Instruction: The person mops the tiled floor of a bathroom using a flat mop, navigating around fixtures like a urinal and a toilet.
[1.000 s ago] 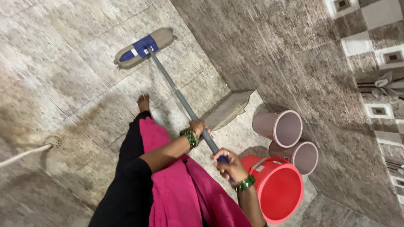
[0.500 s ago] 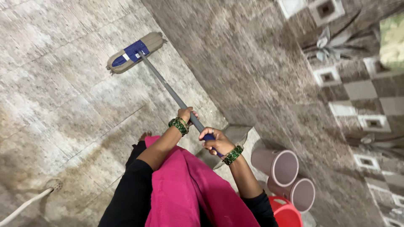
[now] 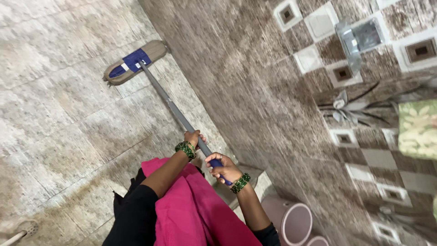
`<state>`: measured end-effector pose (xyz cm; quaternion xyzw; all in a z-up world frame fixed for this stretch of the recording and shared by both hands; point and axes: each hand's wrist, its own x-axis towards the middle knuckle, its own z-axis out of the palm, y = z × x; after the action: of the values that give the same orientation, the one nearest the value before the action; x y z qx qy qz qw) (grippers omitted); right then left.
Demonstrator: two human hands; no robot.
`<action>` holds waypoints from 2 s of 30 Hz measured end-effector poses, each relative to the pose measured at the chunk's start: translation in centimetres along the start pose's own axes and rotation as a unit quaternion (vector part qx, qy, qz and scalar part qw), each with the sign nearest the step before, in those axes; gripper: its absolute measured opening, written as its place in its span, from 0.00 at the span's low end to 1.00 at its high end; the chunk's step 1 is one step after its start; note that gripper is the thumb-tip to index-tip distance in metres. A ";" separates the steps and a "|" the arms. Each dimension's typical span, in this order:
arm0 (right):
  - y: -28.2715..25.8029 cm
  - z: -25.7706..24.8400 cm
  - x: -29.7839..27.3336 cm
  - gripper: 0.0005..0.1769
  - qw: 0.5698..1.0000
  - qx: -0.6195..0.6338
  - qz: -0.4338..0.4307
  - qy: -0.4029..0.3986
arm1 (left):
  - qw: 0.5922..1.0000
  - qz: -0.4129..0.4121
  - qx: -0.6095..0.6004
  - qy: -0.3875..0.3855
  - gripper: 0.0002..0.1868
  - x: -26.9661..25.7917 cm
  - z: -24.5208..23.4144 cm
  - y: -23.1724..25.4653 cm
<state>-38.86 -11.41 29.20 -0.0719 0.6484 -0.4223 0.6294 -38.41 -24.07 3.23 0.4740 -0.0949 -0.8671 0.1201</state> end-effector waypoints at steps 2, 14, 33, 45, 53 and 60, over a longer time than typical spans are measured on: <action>-1.0 -1.6 1.5 0.25 1.000 0.014 -0.003 -0.006 | 1.000 0.006 -0.022 0.013 0.12 1.0 1.7 1.2; -5.6 -19.4 10.7 0.34 0.991 0.061 0.055 -0.109 | 0.699 0.334 0.404 -0.486 0.31 -21.8 11.6 3.2; -2.7 -19.1 13.1 0.50 0.988 -0.114 0.096 -0.029 | 0.500 0.709 0.428 -0.254 0.13 -48.7 12.4 -3.6; 6.9 -20.9 6.2 0.51 0.894 -0.447 0.001 -0.015 | 0.508 0.732 0.406 -0.201 0.16 -54.6 13.6 -15.5; 10.4 -28.2 -4.0 0.51 0.877 -0.462 -0.094 -0.094 | 0.383 0.816 0.386 -0.196 0.13 -55.3 11.0 -14.2; 9.6 -27.3 -3.8 0.49 0.849 -0.506 -0.138 -0.071 | 0.293 0.875 0.343 -0.176 0.11 -54.0 10.4 -11.5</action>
<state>-57.86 9.51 21.93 -0.4982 0.7096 -0.1121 0.4855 -20.35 3.52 48.69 -0.0554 -0.7609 -0.1999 0.6148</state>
